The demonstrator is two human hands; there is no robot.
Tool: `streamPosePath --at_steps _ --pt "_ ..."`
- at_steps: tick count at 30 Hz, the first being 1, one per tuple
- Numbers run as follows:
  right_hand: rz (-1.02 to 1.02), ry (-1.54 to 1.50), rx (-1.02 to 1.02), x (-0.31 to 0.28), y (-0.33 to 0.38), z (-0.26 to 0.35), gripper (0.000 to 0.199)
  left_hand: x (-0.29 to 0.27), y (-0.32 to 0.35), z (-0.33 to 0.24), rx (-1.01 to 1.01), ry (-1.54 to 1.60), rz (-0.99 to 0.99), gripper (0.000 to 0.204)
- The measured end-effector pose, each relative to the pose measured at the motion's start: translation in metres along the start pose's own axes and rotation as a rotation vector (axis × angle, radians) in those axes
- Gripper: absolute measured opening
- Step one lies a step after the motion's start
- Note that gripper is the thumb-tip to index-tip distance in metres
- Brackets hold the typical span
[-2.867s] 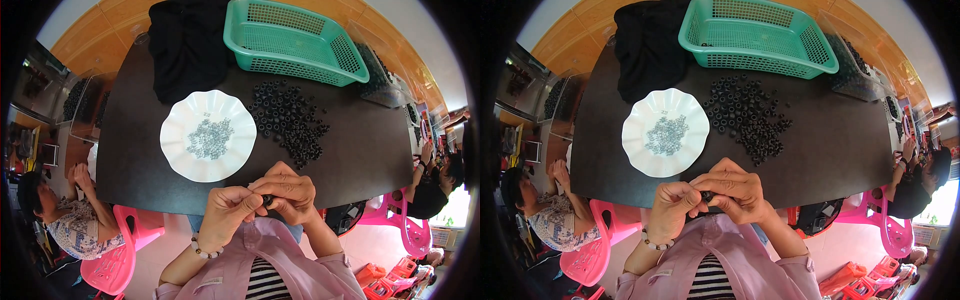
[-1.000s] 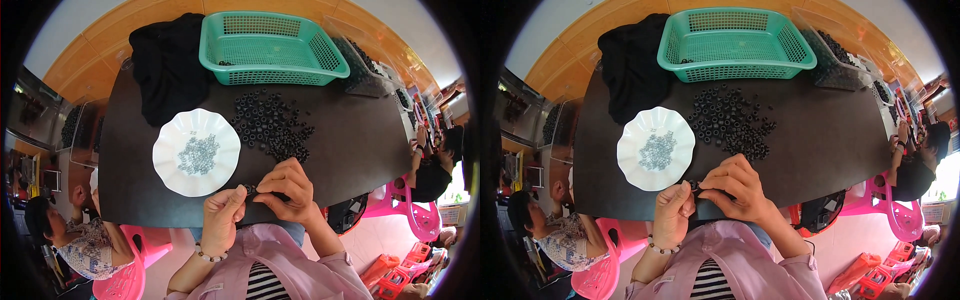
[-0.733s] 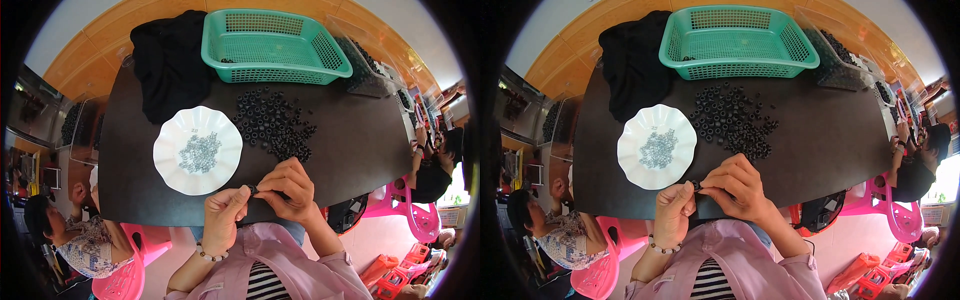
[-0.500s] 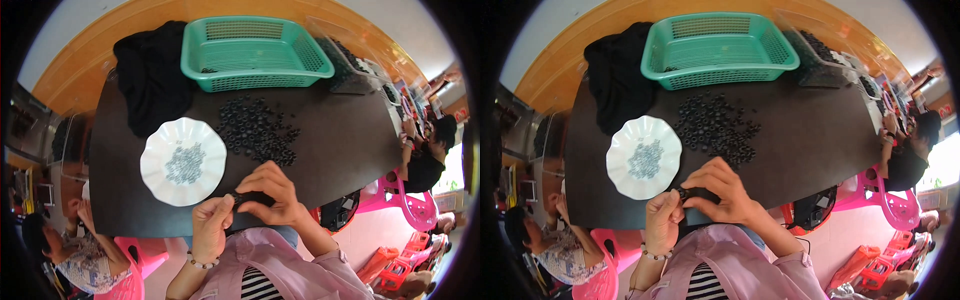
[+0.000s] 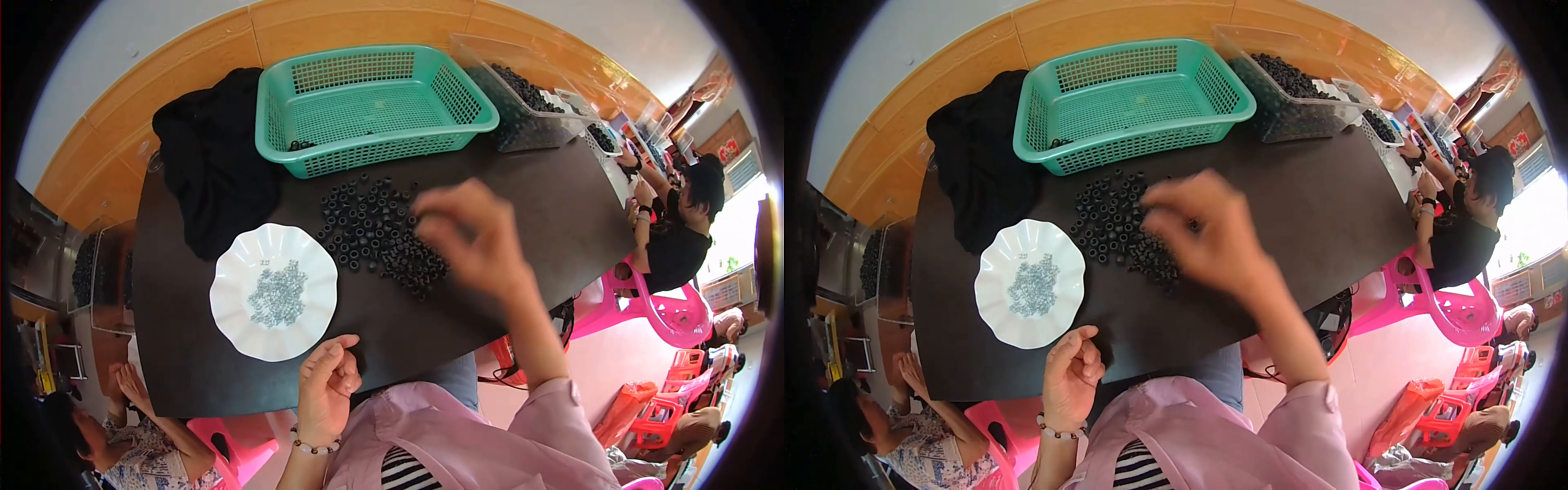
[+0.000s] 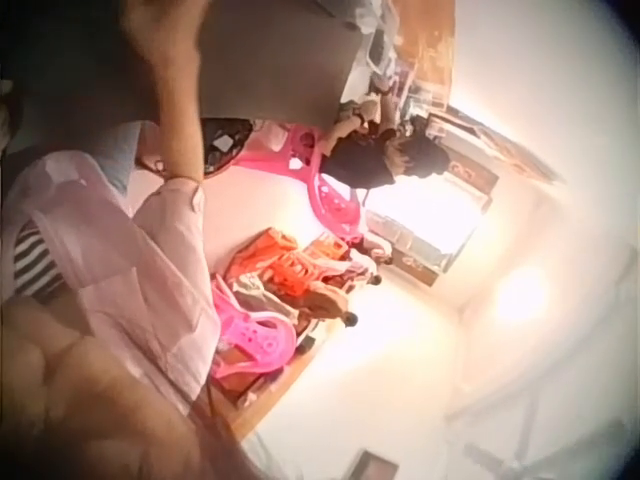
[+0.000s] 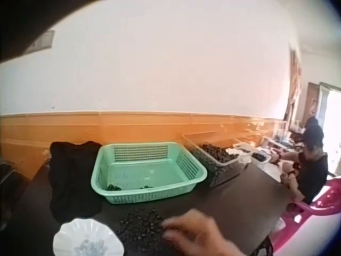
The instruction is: Assembling small plastic housings by inserting metal pins into them by hand.
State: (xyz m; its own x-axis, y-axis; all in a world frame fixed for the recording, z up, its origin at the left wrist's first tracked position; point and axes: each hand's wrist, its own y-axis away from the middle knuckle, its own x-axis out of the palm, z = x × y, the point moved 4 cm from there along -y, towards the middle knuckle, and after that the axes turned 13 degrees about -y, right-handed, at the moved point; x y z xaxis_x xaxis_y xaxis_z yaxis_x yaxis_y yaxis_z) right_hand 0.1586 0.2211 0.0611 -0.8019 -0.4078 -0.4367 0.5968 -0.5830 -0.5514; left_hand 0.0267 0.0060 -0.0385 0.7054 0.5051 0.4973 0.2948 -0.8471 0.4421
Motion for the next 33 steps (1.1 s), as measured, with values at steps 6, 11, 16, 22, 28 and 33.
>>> streamPosePath --at_steps 6,11,16,22,28,33 --pt "-0.451 0.480 0.080 -0.156 -0.096 -0.087 0.027 -0.002 0.000 0.007 -0.020 0.045 -0.008 0.019" --pt "-0.452 0.710 0.265 -0.201 -0.123 -0.143 0.038 -0.004 -0.002 0.009 -0.035 0.049 -0.027 0.017" --pt "-0.436 0.426 0.138 -0.159 -0.099 -0.120 0.029 -0.003 -0.003 0.008 -0.015 0.032 -0.002 0.018" --pt "0.107 0.174 -0.042 -0.031 -0.047 -0.062 0.013 -0.005 -0.004 0.009 0.005 0.040 -0.002 0.018" --pt "0.426 0.095 -0.071 0.029 -0.010 -0.048 0.021 -0.001 -0.004 0.008 0.001 0.036 0.003 0.017" --pt "0.489 0.128 -0.111 0.045 -0.007 -0.054 0.024 -0.004 -0.003 0.009 0.010 0.043 0.004 0.017"
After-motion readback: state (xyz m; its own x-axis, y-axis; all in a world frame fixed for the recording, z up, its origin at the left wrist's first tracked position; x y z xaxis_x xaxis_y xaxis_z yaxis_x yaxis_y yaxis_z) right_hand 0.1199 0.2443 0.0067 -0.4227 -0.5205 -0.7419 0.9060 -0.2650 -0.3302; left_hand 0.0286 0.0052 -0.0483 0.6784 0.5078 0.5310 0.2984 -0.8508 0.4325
